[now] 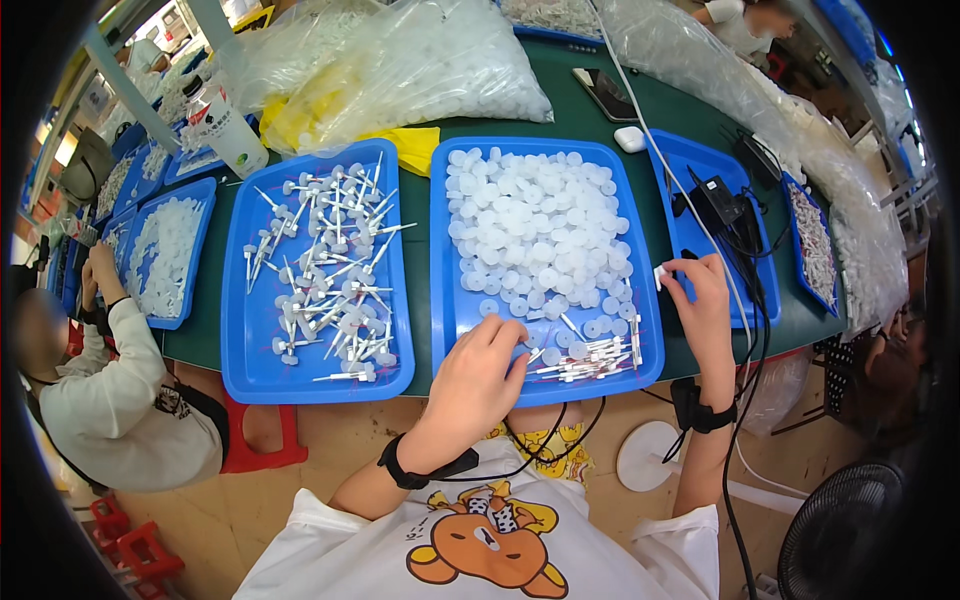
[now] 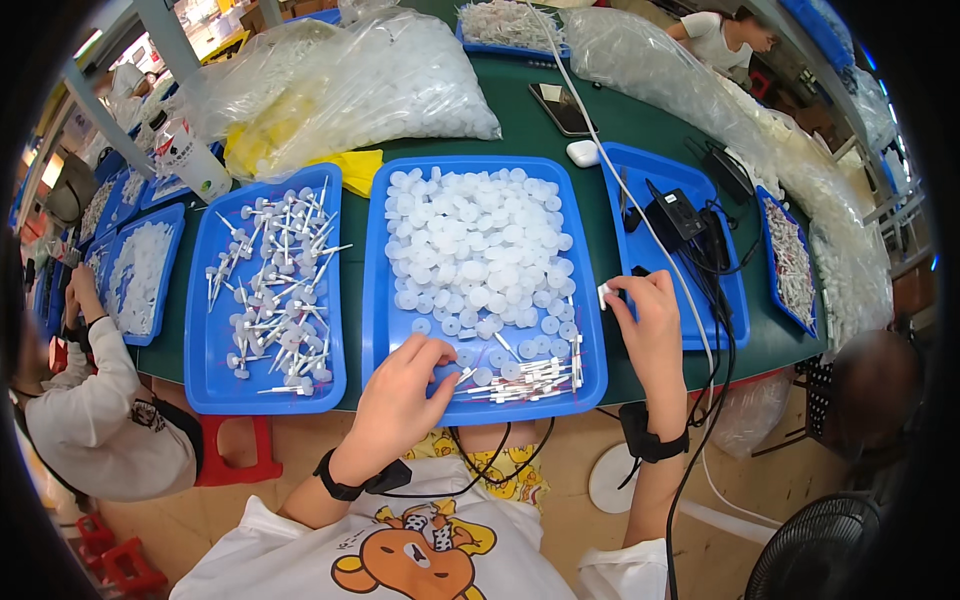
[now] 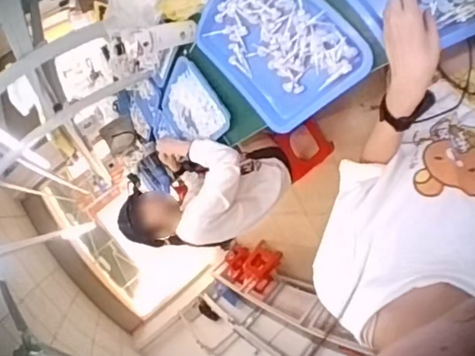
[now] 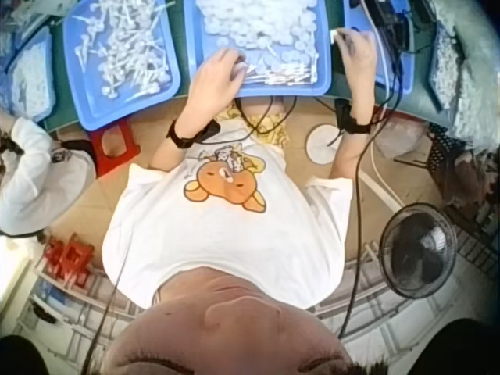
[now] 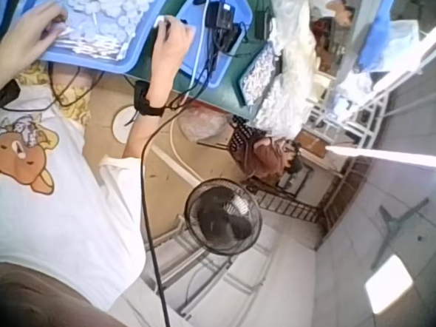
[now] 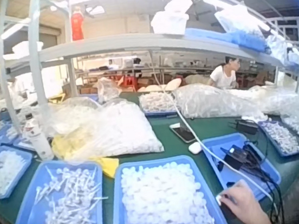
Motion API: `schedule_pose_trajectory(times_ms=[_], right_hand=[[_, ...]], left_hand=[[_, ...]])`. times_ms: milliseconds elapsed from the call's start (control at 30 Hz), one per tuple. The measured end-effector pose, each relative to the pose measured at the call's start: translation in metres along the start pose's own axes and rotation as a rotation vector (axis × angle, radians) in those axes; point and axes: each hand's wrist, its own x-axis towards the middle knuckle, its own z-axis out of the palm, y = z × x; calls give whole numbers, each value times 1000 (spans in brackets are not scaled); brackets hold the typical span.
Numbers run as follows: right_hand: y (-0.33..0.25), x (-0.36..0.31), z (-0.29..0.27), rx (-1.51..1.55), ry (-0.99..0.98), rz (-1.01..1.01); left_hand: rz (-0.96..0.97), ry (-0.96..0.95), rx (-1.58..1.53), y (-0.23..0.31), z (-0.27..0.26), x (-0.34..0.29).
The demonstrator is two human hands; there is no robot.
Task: The person repeatedly picks a small white circular disc and a thin white stick with wires, inserts the stick into the disc, and places the assembled unit into a blue tray. The process is repeated continuously with components from two separate trays.
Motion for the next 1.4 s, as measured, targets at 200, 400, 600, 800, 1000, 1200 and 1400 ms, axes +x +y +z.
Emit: schedule_pose_trajectory(times_ms=[200,400,600,800,1000,1200,1400], right_hand=[[13,-8,-1,-48,-121,-98],[-62,-17,-18,-92,29,-53],[-103,-22,28,-81,-198,-112],[-93,-21,48,-24,-238,-36],[-93,-24,38,-23,-223,4],[-99,-18,42,14,-208,-18],[-118,-19,6,76,-122,95]], left_hand=[[38,-41,37,4,-3,1],[10,-38,8,0,-3,0],[26,37,-102,-3,1,-2],[18,-25,-313,1,-18,3],[52,55,-492,-6,-20,4],[55,104,-580,-5,-22,0],[-56,91,-1061,-5,-37,-18]])
